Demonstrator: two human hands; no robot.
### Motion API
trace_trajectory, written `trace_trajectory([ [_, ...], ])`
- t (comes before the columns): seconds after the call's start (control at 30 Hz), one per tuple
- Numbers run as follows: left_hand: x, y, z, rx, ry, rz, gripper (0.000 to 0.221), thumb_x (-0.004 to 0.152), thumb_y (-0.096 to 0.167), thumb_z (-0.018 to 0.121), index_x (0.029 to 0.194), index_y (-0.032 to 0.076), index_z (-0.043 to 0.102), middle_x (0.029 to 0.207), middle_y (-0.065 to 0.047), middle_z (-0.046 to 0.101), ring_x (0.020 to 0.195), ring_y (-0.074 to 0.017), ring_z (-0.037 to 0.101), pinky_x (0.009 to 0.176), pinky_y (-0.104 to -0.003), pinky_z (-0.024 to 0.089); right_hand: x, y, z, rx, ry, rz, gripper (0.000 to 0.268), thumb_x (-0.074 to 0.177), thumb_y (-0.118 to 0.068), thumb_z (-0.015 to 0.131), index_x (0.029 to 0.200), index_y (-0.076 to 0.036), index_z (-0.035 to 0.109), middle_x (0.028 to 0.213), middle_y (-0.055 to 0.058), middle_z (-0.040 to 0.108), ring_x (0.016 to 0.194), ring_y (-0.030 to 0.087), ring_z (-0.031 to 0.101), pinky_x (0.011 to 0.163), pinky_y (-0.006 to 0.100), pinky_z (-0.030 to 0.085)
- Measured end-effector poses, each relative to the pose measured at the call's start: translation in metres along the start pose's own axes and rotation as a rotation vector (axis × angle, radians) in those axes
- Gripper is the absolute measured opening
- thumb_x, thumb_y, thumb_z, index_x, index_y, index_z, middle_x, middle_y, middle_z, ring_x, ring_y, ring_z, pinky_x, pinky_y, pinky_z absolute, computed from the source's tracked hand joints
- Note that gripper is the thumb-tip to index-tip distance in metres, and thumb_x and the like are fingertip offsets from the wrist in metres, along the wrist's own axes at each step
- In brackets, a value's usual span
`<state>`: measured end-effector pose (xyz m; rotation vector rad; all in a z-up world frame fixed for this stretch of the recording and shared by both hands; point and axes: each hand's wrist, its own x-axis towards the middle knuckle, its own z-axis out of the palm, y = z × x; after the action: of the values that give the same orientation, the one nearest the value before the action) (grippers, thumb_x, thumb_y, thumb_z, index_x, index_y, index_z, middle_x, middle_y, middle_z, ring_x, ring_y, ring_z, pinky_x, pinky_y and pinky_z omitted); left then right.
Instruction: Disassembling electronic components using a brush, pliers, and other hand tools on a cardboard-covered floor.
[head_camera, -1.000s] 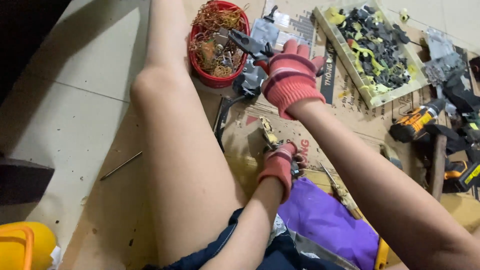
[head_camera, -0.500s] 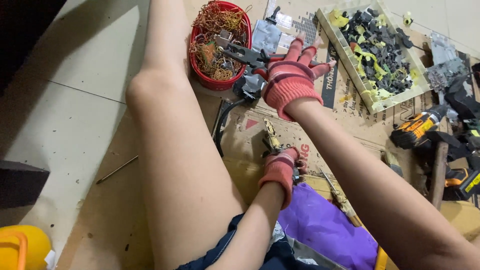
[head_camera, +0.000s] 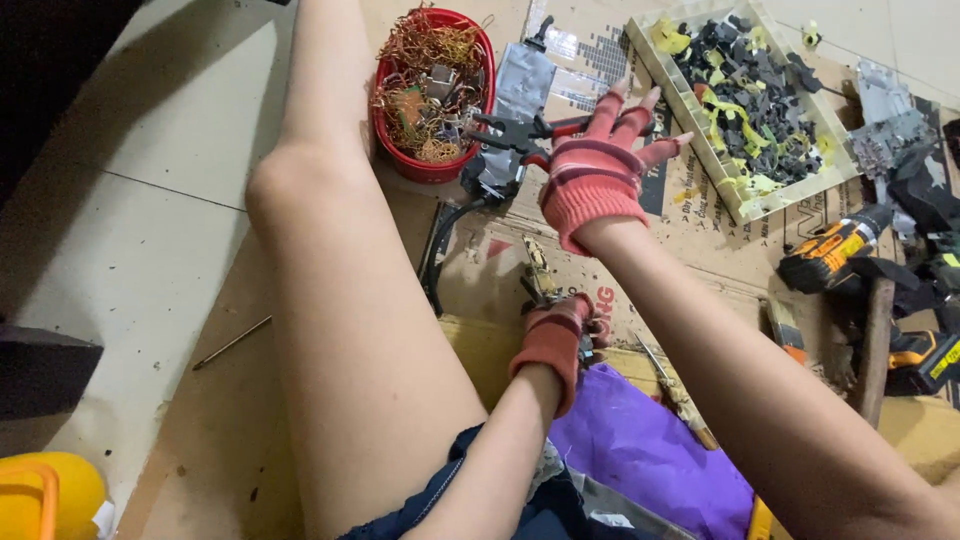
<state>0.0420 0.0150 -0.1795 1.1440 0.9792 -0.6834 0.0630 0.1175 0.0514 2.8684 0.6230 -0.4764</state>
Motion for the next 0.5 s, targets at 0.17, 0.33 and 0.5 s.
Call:
trace_trajectory([
  [0.17,0.14,0.003,0.012,0.629,-0.189,-0.143,0.108,0.079,0.084,0.012,0.16,0.015,0.03,0.166,-0.008,0.03,0.142,-0.0417,0.04,0.109,-0.058,0.04,-0.012,0.006,-0.003,-0.27,0.053,-0.163,0.064,0.088,-0.045,0.069,0.147,-0.032,0.048,0.171,0.016,-0.004,0.154,0.048,-0.003,0.109,0.086,0.004],
  [0.33,0.198,-0.013,0.02,0.293,-0.218,-0.143,0.064,0.077,0.068,0.036,0.11,0.016,0.053,0.122,-0.005,0.057,0.102,-0.0338,0.052,0.088,-0.051,0.043,-0.035,0.035,-0.002,0.131,0.078,0.02,0.057,0.097,-0.028,0.058,0.147,-0.023,0.033,0.156,0.015,0.022,0.144,0.044,0.014,0.11,0.074,0.015],
  [0.5,0.119,-0.02,0.009,-0.367,0.05,0.19,0.042,0.059,0.062,0.08,0.078,0.03,0.06,0.08,0.012,0.066,0.072,-0.0085,0.058,0.076,-0.025,0.047,-0.027,0.146,0.018,0.026,-0.04,0.06,0.036,0.095,-0.026,0.055,0.13,-0.022,0.064,0.137,0.016,0.049,0.133,0.037,0.042,0.111,0.073,0.029],
])
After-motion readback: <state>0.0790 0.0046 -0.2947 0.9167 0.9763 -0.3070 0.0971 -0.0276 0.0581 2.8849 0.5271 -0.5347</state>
